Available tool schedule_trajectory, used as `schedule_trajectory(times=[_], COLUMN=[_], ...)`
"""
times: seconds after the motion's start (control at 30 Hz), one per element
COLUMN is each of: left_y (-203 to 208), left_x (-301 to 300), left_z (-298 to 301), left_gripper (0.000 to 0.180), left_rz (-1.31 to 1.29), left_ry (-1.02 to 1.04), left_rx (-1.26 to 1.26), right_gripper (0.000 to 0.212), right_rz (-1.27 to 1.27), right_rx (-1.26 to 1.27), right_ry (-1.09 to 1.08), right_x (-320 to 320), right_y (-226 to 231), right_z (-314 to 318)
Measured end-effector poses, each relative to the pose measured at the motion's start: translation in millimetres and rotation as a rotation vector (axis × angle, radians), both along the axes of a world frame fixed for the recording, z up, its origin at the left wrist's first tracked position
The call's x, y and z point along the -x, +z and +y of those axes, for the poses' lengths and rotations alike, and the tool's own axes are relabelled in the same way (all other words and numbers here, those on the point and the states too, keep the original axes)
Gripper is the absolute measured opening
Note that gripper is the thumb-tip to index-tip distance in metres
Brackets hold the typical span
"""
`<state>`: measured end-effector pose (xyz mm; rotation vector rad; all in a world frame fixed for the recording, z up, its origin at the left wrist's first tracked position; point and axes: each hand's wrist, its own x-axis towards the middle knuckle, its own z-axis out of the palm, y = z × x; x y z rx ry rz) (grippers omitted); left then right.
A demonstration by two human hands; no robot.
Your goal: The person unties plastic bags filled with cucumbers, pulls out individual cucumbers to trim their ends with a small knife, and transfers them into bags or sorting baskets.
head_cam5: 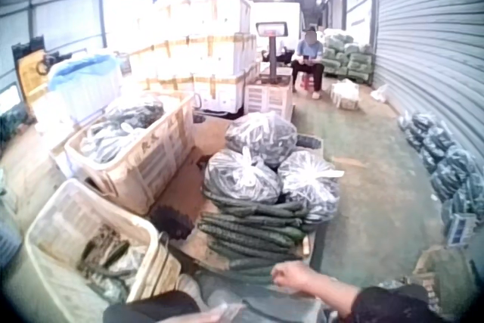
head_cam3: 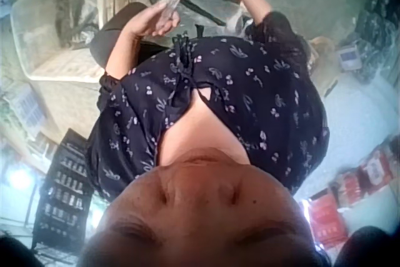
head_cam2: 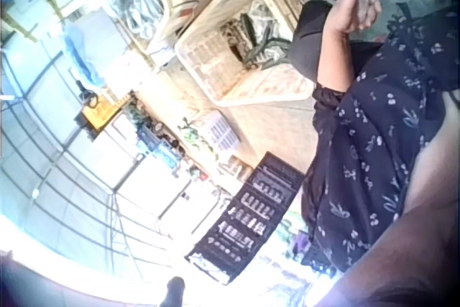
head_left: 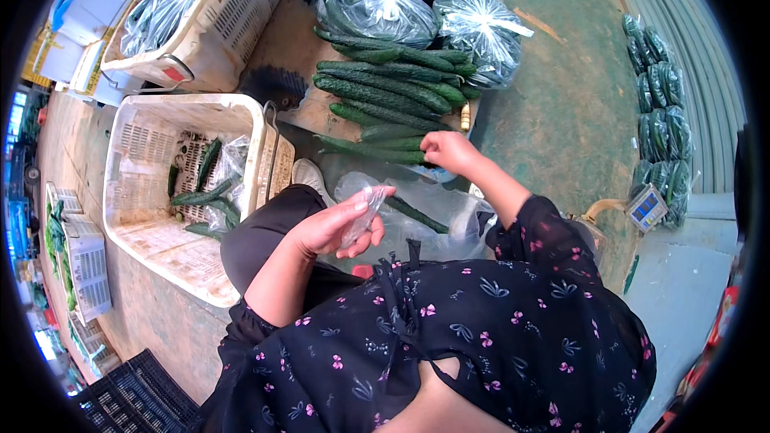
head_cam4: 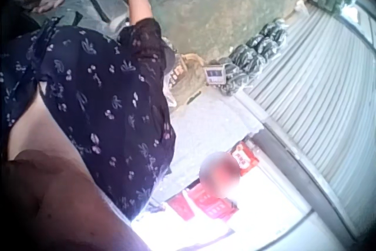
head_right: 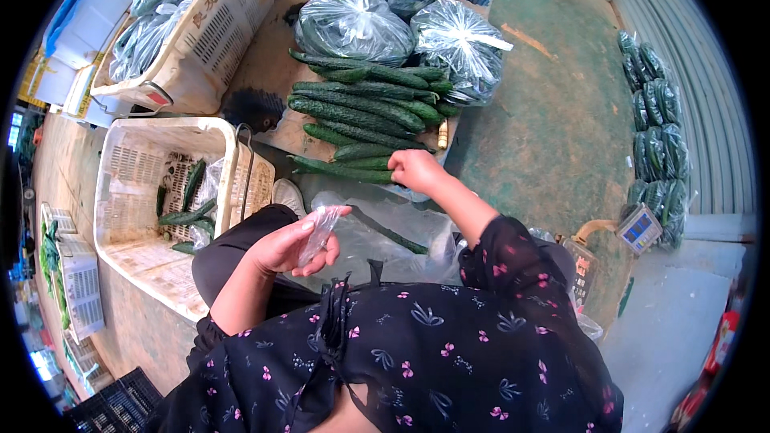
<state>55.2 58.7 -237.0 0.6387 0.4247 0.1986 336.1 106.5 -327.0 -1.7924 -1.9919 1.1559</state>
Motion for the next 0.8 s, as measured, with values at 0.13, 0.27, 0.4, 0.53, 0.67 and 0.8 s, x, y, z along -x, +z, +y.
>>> schedule_trajectory(times=[0.13,0.27,0.4,0.53,0.67,0.8], left_y=[-7.2,-11.0,-11.5,-10.8,-12.8,-20.8], left_x=[-2.4,-3.1,-3.9,-5.2,-4.6,-4.9], left_z=[7.4,9.4,13.7,15.7,17.8,19.3], left_gripper=[0.065,0.064,0.068,0.066,0.063,0.060], left_rz=[-0.031,-0.034,-0.042,0.000,0.011,0.072], left_ry=[-0.043,-0.075,-0.114,0.031,0.225,0.396], left_rx=[-0.037,-0.062,-0.057,-0.070,-0.036,-0.049], right_gripper=[0.026,0.044,0.042,0.037,0.034,0.030], right_rz=[-0.232,-0.501,-0.528,-0.255,0.440,1.068], right_rx=[-0.256,-0.106,-0.191,-0.109,0.285,0.529], right_ry=[0.083,0.181,0.250,0.237,-0.038,-0.366], right_x=[29.9,60.1,58.3,43.8,33.5,35.5], right_y=[-64.4,-79.6,-82.3,-56.6,-0.5,37.5], right_z=[15.9,13.3,12.1,26.5,36.6,21.4])
